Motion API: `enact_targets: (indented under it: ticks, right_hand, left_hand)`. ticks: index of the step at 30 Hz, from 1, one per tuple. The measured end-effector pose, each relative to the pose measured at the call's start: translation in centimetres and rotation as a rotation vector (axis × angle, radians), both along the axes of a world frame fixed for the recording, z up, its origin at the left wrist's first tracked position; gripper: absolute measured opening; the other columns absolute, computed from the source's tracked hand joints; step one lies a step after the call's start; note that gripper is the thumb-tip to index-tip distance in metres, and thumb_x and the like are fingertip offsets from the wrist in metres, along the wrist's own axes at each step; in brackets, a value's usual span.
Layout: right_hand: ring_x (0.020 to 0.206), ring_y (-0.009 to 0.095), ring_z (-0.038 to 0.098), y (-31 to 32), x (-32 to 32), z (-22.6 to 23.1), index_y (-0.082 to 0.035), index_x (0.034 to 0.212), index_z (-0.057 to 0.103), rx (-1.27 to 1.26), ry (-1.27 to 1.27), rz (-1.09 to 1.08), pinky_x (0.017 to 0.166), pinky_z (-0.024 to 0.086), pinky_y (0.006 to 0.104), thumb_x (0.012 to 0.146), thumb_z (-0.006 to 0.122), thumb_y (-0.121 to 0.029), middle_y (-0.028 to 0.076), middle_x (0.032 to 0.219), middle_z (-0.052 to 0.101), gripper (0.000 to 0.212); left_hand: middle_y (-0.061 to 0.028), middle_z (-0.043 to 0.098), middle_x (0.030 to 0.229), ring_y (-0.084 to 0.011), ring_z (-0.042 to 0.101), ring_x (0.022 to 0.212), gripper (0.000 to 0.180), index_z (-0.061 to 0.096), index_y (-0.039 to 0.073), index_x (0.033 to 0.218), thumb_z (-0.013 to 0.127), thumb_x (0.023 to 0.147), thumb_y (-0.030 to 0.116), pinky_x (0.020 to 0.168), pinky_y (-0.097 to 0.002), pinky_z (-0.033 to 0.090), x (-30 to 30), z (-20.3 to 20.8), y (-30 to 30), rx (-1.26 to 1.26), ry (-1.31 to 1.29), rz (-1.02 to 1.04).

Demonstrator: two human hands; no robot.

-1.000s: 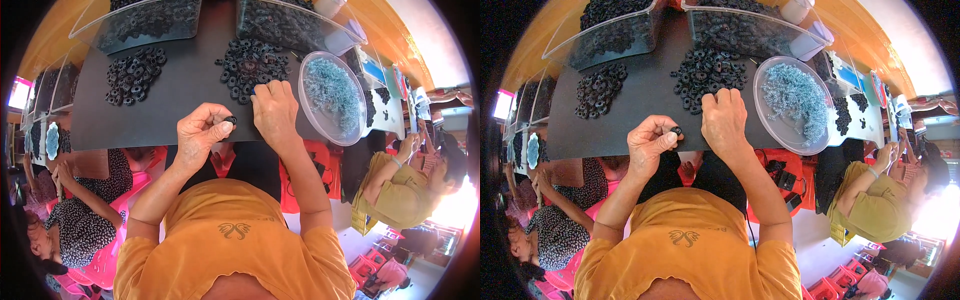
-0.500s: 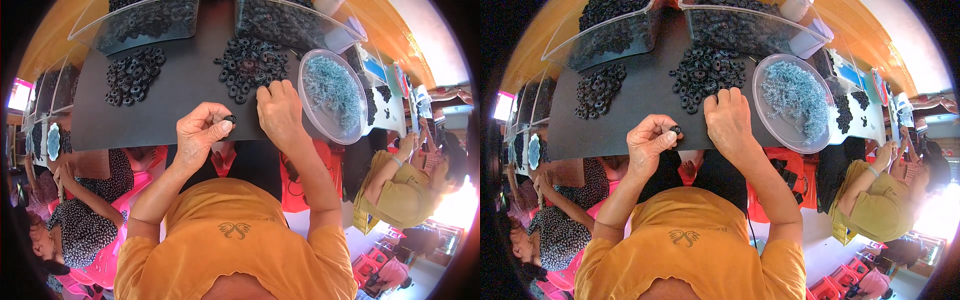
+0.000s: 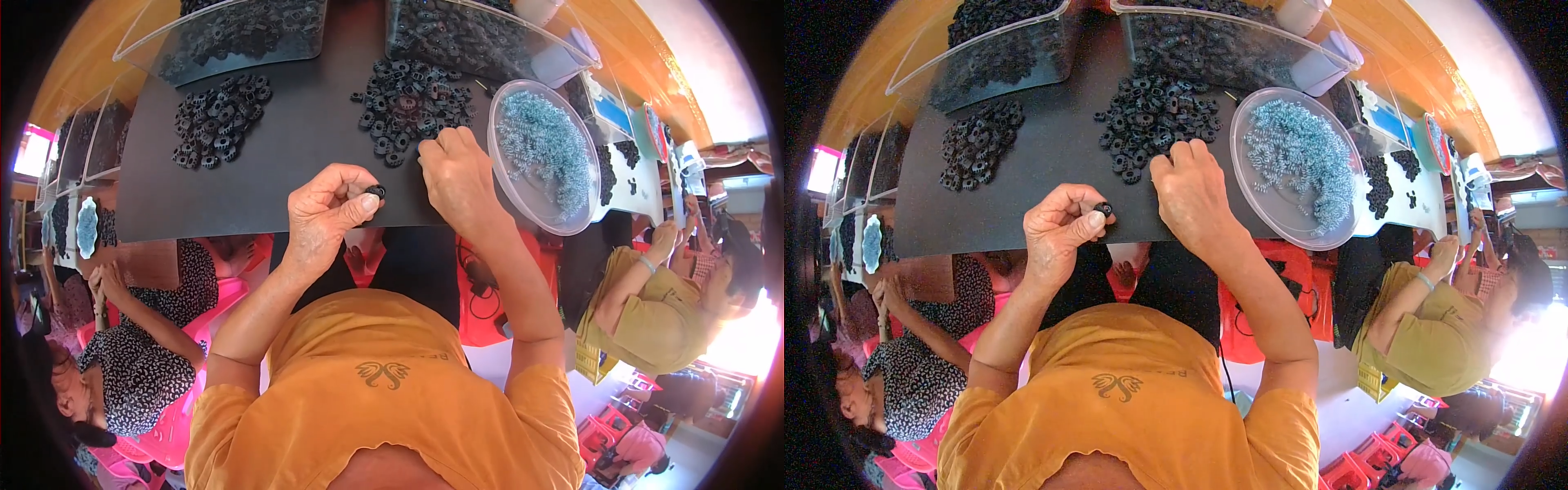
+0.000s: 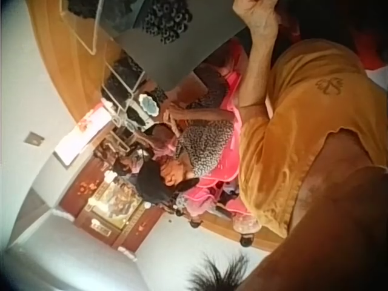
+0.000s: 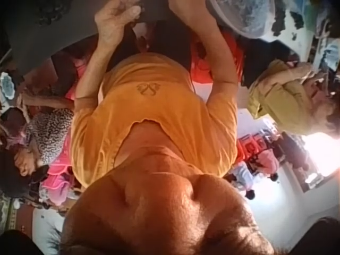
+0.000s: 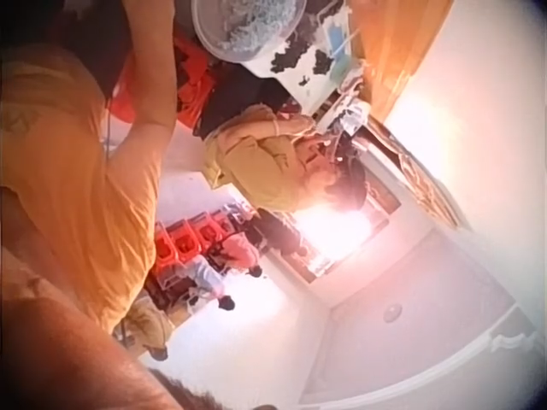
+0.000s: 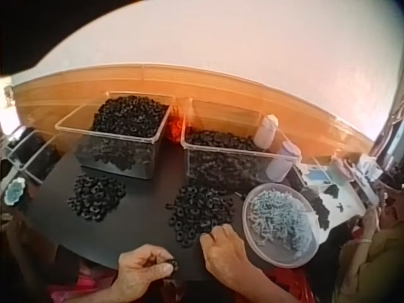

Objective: The worker is seen manually assembling small blue components into black plastic circular parts at a workshop table.

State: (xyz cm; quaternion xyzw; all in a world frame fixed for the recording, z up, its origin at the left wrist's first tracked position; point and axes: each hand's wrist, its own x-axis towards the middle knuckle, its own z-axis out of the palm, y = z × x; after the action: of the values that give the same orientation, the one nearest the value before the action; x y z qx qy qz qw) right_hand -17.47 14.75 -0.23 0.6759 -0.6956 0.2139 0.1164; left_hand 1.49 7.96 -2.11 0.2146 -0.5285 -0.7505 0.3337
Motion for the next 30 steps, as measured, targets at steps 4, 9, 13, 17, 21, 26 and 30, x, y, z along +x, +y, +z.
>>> enact_targets:
  ticks: [4, 9, 13, 17, 21, 26, 30]
  right_hand:
    - [0.077, 0.030, 0.053, 0.6, 0.1, 0.1, -0.002, 0.079, 0.060, 0.007, -0.083, 0.013, 0.066, 0.044, 0.0403, 0.073, 0.065, -0.001, 0.011, 0.077, 0.052, 0.008]
    - [0.080, 0.024, 0.055, 1.8, 0.7, 1.2, -0.002, 0.090, 0.064, 0.012, -0.429, 0.043, 0.069, 0.045, 0.0337, 0.080, 0.062, -0.002, 0.010, 0.082, 0.058, 0.009]
    - [0.081, 0.009, 0.056, 1.7, 2.3, 2.0, 0.000, 0.095, 0.062, 0.076, -1.045, -0.002, 0.074, 0.045, 0.0246, 0.088, 0.059, -0.004, 0.004, 0.089, 0.062, 0.009]
    - [0.079, 0.007, 0.056, 0.6, 4.7, 0.9, 0.001, 0.100, 0.059, -0.146, -1.316, 0.083, 0.073, 0.047, 0.0230, 0.090, 0.057, -0.003, 0.002, 0.087, 0.062, 0.011]
    - [0.062, 0.008, 0.054, -0.1, 6.8, 0.5, 0.001, 0.095, 0.054, -0.224, -1.419, 0.089, 0.054, 0.047, 0.0239, 0.090, 0.055, 0.002, 0.003, 0.078, 0.056, 0.006]
    - [0.062, 0.015, 0.056, 0.2, 6.8, -0.8, 0.000, 0.090, 0.057, -0.304, -1.256, 0.141, 0.055, 0.047, 0.0278, 0.083, 0.061, 0.006, 0.007, 0.080, 0.057, 0.009]
    - [0.069, 0.023, 0.057, 0.1, 5.8, -0.5, -0.001, 0.088, 0.059, -0.418, -0.650, 0.130, 0.059, 0.046, 0.0324, 0.078, 0.063, 0.007, 0.009, 0.081, 0.058, 0.013]
  left_hand:
    - [-0.0056, 0.065, 0.081, -0.0080, 0.056, 0.067, 0.019, 0.061, -0.001, 0.097, 0.070, 0.083, 0.009, 0.061, -0.0205, 0.046, -0.2, -0.3, 0.0, -0.004, 0.023, 0.028]
    - [-0.0051, 0.065, 0.081, -0.0078, 0.056, 0.067, 0.018, 0.061, 0.000, 0.097, 0.068, 0.085, 0.010, 0.061, -0.0201, 0.045, -0.4, 0.2, 0.2, -0.002, -0.008, 0.035]
    - [-0.0046, 0.065, 0.082, -0.0077, 0.056, 0.067, 0.018, 0.060, 0.000, 0.098, 0.066, 0.087, 0.013, 0.060, -0.0196, 0.045, -0.2, 0.2, 0.0, -0.037, -0.059, 0.018]
    - [-0.0033, 0.064, 0.084, -0.0068, 0.056, 0.068, 0.015, 0.059, 0.000, 0.101, 0.063, 0.089, 0.010, 0.060, -0.0200, 0.045, -0.6, 0.9, 0.1, 0.041, -0.042, 0.038]
    - [-0.0039, 0.064, 0.084, -0.0086, 0.057, 0.068, 0.013, 0.057, 0.001, 0.101, 0.060, 0.091, 0.008, 0.059, -0.0213, 0.046, -1.2, 0.9, 0.4, 0.153, 0.068, 0.086]
    - [-0.0030, 0.062, 0.082, -0.0087, 0.057, 0.068, 0.011, 0.058, 0.000, 0.100, 0.059, 0.091, 0.006, 0.060, -0.0214, 0.046, -1.1, 0.7, 0.4, 0.178, 0.104, 0.114]
    - [-0.0018, 0.061, 0.082, -0.0074, 0.056, 0.068, 0.011, 0.058, -0.001, 0.100, 0.059, 0.091, 0.006, 0.059, -0.0204, 0.045, -1.2, 0.6, 0.5, 0.133, 0.076, 0.128]
